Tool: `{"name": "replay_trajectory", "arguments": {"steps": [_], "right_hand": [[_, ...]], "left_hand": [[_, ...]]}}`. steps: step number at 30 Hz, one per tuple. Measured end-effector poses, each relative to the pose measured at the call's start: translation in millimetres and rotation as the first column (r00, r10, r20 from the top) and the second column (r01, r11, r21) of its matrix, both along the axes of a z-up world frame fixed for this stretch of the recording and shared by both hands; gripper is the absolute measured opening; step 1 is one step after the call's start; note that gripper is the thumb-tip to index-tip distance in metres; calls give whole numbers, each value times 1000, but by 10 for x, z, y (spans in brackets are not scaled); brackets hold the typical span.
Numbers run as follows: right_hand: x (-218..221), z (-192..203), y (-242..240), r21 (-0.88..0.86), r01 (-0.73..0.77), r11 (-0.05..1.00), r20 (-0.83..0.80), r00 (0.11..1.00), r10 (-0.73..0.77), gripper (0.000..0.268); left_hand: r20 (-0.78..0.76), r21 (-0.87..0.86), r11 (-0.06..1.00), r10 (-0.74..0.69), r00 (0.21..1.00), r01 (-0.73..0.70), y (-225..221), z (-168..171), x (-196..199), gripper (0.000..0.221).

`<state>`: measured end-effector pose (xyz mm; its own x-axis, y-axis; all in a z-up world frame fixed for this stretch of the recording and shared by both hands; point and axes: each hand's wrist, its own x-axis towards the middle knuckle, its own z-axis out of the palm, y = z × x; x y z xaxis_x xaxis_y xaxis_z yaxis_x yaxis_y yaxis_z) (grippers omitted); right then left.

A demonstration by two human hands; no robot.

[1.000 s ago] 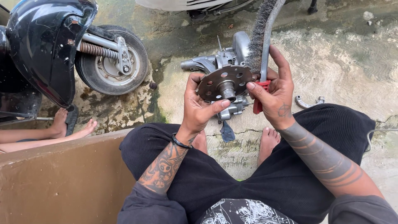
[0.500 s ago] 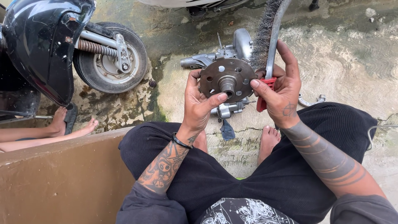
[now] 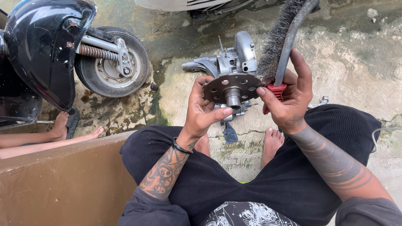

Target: Cleaning a metal motorcycle component with a wire brush

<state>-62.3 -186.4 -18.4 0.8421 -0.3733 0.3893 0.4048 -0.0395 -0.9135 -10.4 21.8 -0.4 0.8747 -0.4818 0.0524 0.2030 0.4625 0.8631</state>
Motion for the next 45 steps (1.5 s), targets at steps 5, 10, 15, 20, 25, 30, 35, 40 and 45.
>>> {"name": "replay_trajectory", "arguments": {"steps": [5,10,15,20,25,30,35,40,45], "right_hand": [[10,18,-30,-41,-11,999,-6,1000,10,85],[31,84,-8,-18,-65,998,-45,997,64,81],[24,82,6,-8,-73,997,-48,996,73,81],[38,8,5,-17,-49,999,-39,998,48,83],[43,-19,8,-9,-53,999,-49,997,53,83],[60,11,6,-40,-81,996,-66,995,78,83],[63,-4,16,-47,-92,995,-73,993,88,84],[60,-2,10,-21,-112,994,-90,990,109,86],[53,43,8,1,-117,993,-148,982,116,90]], "left_hand": [[137,144,987,46,990,-66,-26,122,-2,63],[192,181,978,72,979,-107,-23,123,-12,62],[218,210,970,78,973,-125,-9,123,-18,62],[211,225,965,83,974,-131,4,146,-30,62],[178,207,969,101,979,-138,-2,115,-41,63],[89,98,988,111,990,-120,-3,22,-21,66],[29,85,987,133,991,-135,11,18,12,66],[24,41,990,137,990,-138,11,-3,24,66],[25,58,990,124,992,-126,23,33,24,63]]}}
